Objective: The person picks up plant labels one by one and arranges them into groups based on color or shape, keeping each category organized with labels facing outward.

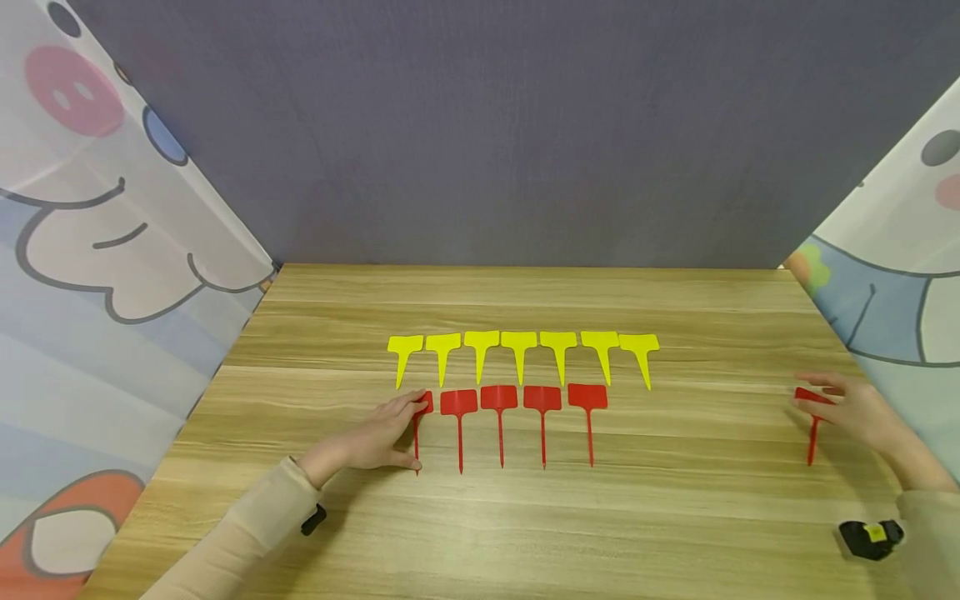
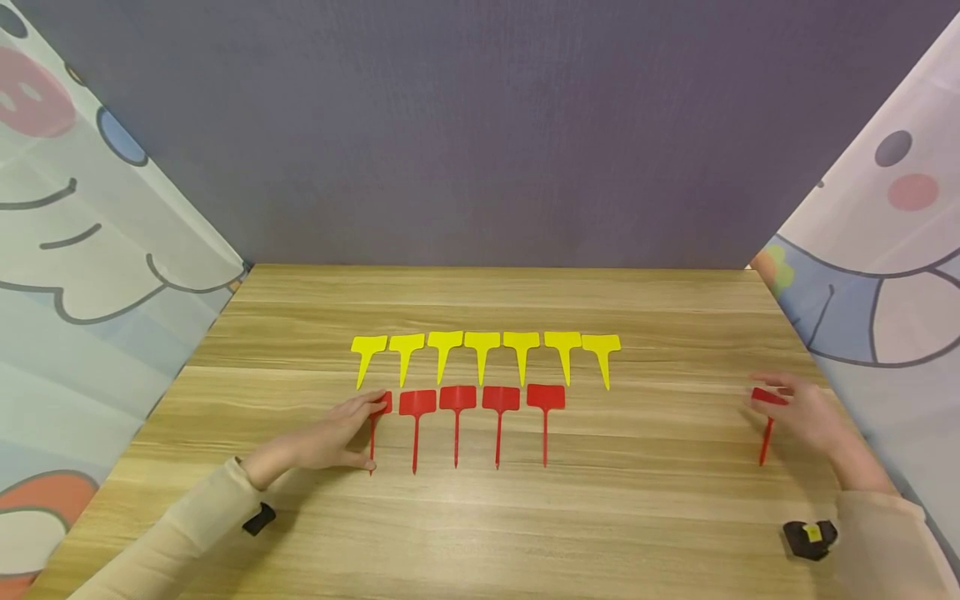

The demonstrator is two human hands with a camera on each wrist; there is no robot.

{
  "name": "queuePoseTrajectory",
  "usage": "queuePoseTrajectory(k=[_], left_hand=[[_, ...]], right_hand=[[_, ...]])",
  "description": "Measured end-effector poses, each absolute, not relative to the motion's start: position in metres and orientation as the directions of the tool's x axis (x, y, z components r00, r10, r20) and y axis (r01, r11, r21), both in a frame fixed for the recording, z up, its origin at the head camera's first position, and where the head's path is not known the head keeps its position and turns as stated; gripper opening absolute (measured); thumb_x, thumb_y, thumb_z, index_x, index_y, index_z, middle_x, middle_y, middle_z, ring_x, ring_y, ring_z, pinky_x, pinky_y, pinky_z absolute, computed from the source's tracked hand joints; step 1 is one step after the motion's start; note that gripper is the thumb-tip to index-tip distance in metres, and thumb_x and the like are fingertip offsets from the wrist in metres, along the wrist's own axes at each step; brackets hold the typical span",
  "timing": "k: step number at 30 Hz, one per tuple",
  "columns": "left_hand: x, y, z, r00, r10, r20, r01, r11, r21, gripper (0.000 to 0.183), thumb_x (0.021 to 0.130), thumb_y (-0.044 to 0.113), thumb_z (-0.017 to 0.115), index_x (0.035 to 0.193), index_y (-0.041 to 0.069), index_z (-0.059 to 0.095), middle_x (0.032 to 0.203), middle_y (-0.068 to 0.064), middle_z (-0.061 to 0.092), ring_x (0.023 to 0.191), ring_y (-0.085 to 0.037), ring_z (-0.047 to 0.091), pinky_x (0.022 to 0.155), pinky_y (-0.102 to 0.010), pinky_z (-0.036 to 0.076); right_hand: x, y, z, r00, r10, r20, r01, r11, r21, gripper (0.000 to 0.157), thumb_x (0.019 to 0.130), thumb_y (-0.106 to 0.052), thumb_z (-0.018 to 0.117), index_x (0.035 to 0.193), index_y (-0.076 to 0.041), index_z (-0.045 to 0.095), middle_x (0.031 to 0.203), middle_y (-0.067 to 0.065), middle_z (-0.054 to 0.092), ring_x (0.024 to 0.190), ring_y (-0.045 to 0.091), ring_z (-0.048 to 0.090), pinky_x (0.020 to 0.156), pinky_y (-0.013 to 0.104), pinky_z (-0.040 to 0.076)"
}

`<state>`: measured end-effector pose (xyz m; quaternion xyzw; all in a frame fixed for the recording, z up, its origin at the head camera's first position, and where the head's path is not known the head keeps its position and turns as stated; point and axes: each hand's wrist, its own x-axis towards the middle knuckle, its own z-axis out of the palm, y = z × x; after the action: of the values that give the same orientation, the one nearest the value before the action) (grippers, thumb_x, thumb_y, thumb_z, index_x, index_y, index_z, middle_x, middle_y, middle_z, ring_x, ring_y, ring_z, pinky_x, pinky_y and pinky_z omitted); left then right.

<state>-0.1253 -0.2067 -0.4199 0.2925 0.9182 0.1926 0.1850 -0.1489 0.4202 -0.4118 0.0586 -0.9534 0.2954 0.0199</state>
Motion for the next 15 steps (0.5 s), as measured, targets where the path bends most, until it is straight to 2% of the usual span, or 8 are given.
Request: queuePoseTrajectory(k=[1,3,5,8,11,13,14,15], left_hand=[[-0.125,-0.207,-0.420,-0.761,0.608,-0.228,0.465,0.755,0.462,0.084,0.075,0.037,0.068,0.134,-0.006,0.026,0.144,-0.020,0.015,0.131,-0.037,0.012,0.102,-0.054,0.017],[-0.125,-0.207,-0.420,-0.761,0.607,-0.228,0.464,0.755,0.463,0.084,0.075,0.036,0.068,0.134,-0.006,0.026,0.144,-0.020,0.015,0.131,-0.037,0.012,0.102,-0.054,0.017],[-0.125,-0.207,-0.420,-0.761,0.608,-0.228,0.463,0.755,0.465,0.083,0.075,0.036,0.068,0.134,-0.006,0.026,0.144,-0.020,0.015,0.131,-0.037,0.011,0.102,-0.054,0.017],[-0.125,-0.207,-0.420,-0.761,0.609,-0.226,0.465,0.754,0.465,0.083,0.075,0.036,0.068,0.134,-0.006,0.026,0.143,-0.020,0.015,0.131,-0.037,0.011,0.102,-0.054,0.017],[-0.125,-0.207,-0.420,-0.760,0.611,-0.223,0.467,0.751,0.466,0.083,0.075,0.036,0.068,0.134,-0.006,0.026,0.143,-0.020,0.015,0.131,-0.037,0.012,0.102,-0.054,0.017],[-0.125,-0.207,-0.420,-0.759,0.612,-0.221,0.468,0.750,0.467,0.083,0.076,0.036,0.068,0.134,-0.006,0.026,0.143,-0.020,0.015,0.131,-0.037,0.012,0.102,-0.054,0.017],[-0.125,-0.207,-0.420,-0.759,0.613,-0.220,0.469,0.749,0.468,0.083,0.076,0.036,0.068,0.134,-0.006,0.026,0.143,-0.020,0.015,0.131,-0.037,0.012,0.102,-0.054,0.017],[-0.125,-0.207,-0.420,-0.759,0.613,-0.220,0.469,0.749,0.469,0.083,0.076,0.036,0.068,0.134,-0.006,0.026,0.143,-0.020,0.015,0.131,-0.037,0.012,0.102,-0.054,0.017]], right_hand=[[-0.149,0.421,-0.412,-0.993,-0.098,0.069,-0.119,0.824,-0.555,0.022,0.074,-0.018,0.071,0.093,-0.024,0.062,0.087,-0.043,0.035,0.078,0.027,0.059,0.055,0.005,0.036],[-0.150,0.422,-0.414,-0.993,-0.098,0.063,-0.116,0.831,-0.544,0.021,0.074,-0.018,0.071,0.093,-0.021,0.062,0.087,-0.044,0.033,0.085,0.051,0.049,0.055,0.004,0.034],[-0.150,0.423,-0.415,-0.993,-0.102,0.060,-0.118,0.833,-0.540,0.022,0.074,-0.018,0.071,0.094,-0.014,0.062,0.087,-0.044,0.032,0.090,0.057,0.044,0.055,0.003,0.032],[-0.150,0.426,-0.417,-0.993,-0.109,0.046,-0.117,0.835,-0.538,0.028,0.075,-0.017,0.071,0.097,-0.004,0.061,0.087,-0.044,0.031,0.091,0.059,0.042,0.056,0.003,0.031],[-0.151,0.428,-0.420,-0.993,-0.109,0.039,-0.113,0.835,-0.539,0.031,0.074,-0.018,0.072,0.098,-0.002,0.060,0.087,-0.042,0.034,0.091,0.048,0.051,0.057,0.003,0.032],[-0.152,0.431,-0.422,-0.993,-0.104,0.049,-0.114,0.836,-0.537,0.032,0.072,-0.018,0.073,0.097,-0.002,0.061,0.086,-0.040,0.038,0.085,0.023,0.059,0.056,0.003,0.033],[-0.153,0.432,-0.423,-0.993,-0.110,0.052,-0.120,0.833,-0.541,0.034,0.072,-0.017,0.073,0.098,0.001,0.060,0.088,-0.034,0.047,0.084,0.020,0.058,0.056,0.003,0.034],[-0.153,0.433,-0.424,-0.994,-0.095,0.056,-0.111,0.837,-0.537,0.033,0.071,-0.017,0.074,0.097,-0.001,0.061,0.087,-0.030,0.049,0.079,0.007,0.056,0.055,0.003,0.034]])
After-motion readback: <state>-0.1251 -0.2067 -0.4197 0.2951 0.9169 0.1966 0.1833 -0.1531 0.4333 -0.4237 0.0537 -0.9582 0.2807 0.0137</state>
